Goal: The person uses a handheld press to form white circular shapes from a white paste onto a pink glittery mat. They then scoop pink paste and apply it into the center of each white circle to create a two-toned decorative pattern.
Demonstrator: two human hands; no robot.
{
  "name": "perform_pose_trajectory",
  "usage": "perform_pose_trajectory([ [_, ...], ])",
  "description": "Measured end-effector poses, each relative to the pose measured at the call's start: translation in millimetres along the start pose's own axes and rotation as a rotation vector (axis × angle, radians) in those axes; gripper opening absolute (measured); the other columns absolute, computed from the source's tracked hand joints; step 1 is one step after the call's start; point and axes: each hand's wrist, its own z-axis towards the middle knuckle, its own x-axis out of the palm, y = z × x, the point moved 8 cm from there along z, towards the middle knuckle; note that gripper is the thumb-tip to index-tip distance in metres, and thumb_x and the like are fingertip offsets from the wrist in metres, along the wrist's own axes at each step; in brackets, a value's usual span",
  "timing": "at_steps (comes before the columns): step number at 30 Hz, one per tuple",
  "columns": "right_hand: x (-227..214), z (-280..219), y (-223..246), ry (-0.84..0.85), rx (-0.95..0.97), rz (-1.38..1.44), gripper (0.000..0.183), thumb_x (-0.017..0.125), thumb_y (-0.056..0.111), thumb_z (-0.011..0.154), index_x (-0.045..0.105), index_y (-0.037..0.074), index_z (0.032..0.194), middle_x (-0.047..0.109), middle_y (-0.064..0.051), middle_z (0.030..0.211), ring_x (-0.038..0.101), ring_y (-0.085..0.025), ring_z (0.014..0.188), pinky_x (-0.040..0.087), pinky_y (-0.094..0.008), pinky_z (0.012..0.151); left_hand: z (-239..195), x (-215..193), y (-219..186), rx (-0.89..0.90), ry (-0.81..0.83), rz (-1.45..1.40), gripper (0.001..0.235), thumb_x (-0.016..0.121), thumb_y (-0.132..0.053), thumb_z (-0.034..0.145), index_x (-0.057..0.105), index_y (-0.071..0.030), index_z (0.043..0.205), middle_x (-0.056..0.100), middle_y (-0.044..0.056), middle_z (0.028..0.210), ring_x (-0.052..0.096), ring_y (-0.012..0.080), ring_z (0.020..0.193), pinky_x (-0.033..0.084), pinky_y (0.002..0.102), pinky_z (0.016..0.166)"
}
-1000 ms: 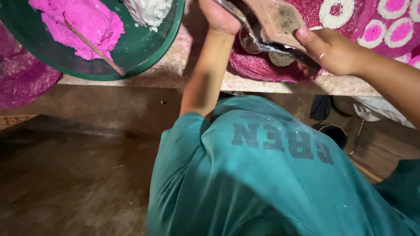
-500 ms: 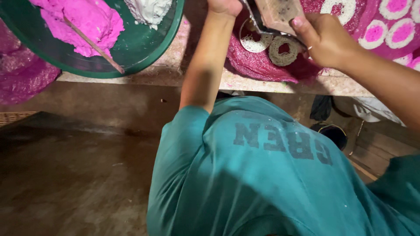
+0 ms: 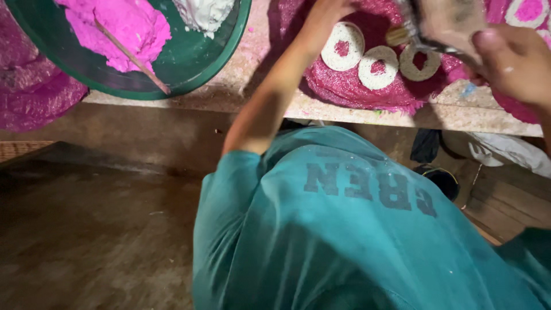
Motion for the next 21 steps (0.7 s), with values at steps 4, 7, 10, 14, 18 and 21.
perform_pose_trajectory([
  [4, 1, -27, -38, -0.074, -0.187, 0.381, 0.083, 0.026, 0.073, 0.117, 0.055, -0.002, 0.098, 0.054, -0.013, 0.073, 0.053, -0.023, 0.061, 0.043, -0.038, 0.059, -35, 24, -62, 0.092, 0.338, 0.794, 0.118, 0.098, -0.033, 0.074, 0.019, -0.006, 0.157, 0.035, 0.02, 0.154, 0.037, 0.0403, 0.141, 0.033, 0.053, 0.118],
  [7, 21, -44, -63, -0.128, -0.182, 0.682, 0.085, 0.027, 0.083, 0.109, 0.051, 0.001, 0.118, 0.049, -0.01, 0.08, 0.047, -0.022, 0.064, 0.038, -0.037, 0.06, -46, 32, -79, 0.015, 0.462, 0.97, 0.121, 0.097, -0.021, 0.07, 0.018, -0.013, 0.161, 0.04, 0.018, 0.158, 0.036, 0.0382, 0.144, 0.032, 0.055, 0.121],
  [10, 40, -69, -80, -0.195, -0.158, 0.863, 0.091, 0.031, 0.087, 0.101, 0.046, 0.001, 0.125, 0.044, -0.01, 0.082, 0.041, -0.022, 0.064, 0.034, -0.036, 0.06, -38, 25, -73, -0.148, 0.474, 0.888, 0.121, 0.097, -0.017, 0.068, 0.019, -0.015, 0.161, 0.047, 0.017, 0.154, 0.035, 0.0394, 0.145, 0.029, 0.054, 0.122],
  [14, 61, -99, -108, -0.274, -0.15, 1.23, 0.086, 0.035, 0.083, 0.099, 0.051, 0.001, 0.12, 0.049, -0.009, 0.086, 0.047, -0.022, 0.068, 0.037, -0.035, 0.066, -8, 18, -59, -0.058, 0.459, 0.727, 0.116, 0.1, -0.02, 0.077, 0.019, -0.013, 0.16, 0.052, 0.019, 0.155, 0.04, 0.0401, 0.147, 0.032, 0.051, 0.126],
  [18, 71, -118, -138, -0.309, -0.164, 1.304, 0.087, 0.033, 0.082, 0.094, 0.054, 0.0, 0.108, 0.05, -0.008, 0.081, 0.047, -0.021, 0.068, 0.038, -0.034, 0.067, 21, 55, -21, 0.005, 0.537, 0.868, 0.117, 0.103, -0.027, 0.074, 0.02, -0.009, 0.155, 0.048, 0.021, 0.153, 0.036, 0.0442, 0.143, 0.032, 0.051, 0.122],
  [21, 74, -139, -157, -0.415, -0.16, 1.341, 0.088, 0.034, 0.082, 0.097, 0.056, -0.002, 0.111, 0.05, -0.009, 0.084, 0.046, -0.022, 0.068, 0.037, -0.035, 0.066, 36, 86, -3, -0.004, 0.561, 0.951, 0.122, 0.099, -0.022, 0.067, 0.017, -0.01, 0.157, 0.047, 0.021, 0.15, 0.037, 0.0436, 0.139, 0.032, 0.052, 0.121],
])
